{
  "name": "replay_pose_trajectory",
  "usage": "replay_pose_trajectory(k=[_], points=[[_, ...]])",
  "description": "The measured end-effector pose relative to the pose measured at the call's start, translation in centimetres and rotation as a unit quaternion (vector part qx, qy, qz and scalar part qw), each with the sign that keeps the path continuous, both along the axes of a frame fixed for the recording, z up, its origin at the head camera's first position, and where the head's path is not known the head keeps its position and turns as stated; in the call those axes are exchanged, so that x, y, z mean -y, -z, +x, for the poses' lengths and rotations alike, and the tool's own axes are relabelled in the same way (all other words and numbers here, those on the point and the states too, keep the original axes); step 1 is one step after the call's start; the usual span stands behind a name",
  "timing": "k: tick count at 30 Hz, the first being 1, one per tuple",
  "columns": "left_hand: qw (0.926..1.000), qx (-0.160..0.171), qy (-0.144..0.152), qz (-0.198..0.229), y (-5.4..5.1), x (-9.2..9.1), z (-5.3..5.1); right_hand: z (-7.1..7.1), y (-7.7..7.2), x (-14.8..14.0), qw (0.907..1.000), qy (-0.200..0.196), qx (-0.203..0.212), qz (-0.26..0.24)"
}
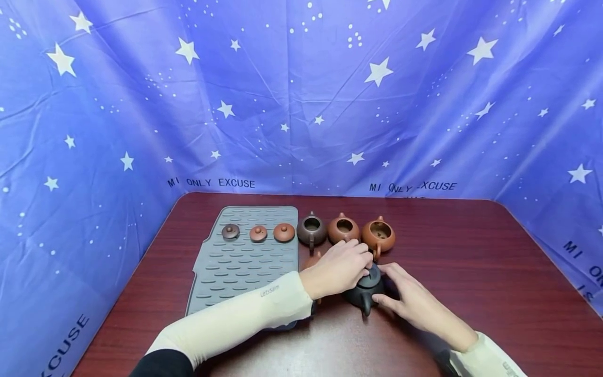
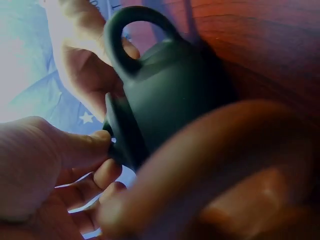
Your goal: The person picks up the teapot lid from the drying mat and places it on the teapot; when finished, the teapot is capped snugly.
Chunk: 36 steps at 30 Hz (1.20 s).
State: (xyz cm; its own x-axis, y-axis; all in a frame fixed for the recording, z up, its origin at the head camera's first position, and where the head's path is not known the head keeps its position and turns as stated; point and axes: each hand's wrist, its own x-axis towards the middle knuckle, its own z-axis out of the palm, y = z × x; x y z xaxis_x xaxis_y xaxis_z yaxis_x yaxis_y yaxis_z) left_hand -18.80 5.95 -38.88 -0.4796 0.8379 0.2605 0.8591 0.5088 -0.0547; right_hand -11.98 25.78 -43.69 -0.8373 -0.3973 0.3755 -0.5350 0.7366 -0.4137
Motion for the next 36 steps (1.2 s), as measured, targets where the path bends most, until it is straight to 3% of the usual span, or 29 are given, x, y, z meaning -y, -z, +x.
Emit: replay_pose_trajectory(k=[15, 21, 31, 36], points=[[0.9989, -0.034, -0.002, -0.032, 0.4, 0.2, 0.4, -0.1, -0.1, 0.1, 1.0, 0.001, 0.008, 0.001], [0.9989, -0.042, -0.001, -0.021, 0.7, 0.2, 0.6, -0.1, -0.2, 0.1, 1.0, -0.001, 0.004, 0.004], [0.9994, -0.033, -0.008, -0.009, 1.0, -0.7, 0.4, -0.2, -0.7, -0.4, 0.9997, 0.008, 0.01, 0.022], [0.9998, -0.005, -0.013, -0.016, 0.8, -0.7, 0.3, -0.2, -0.8, -0.5, 0.9996, 0.007, 0.012, 0.026]])
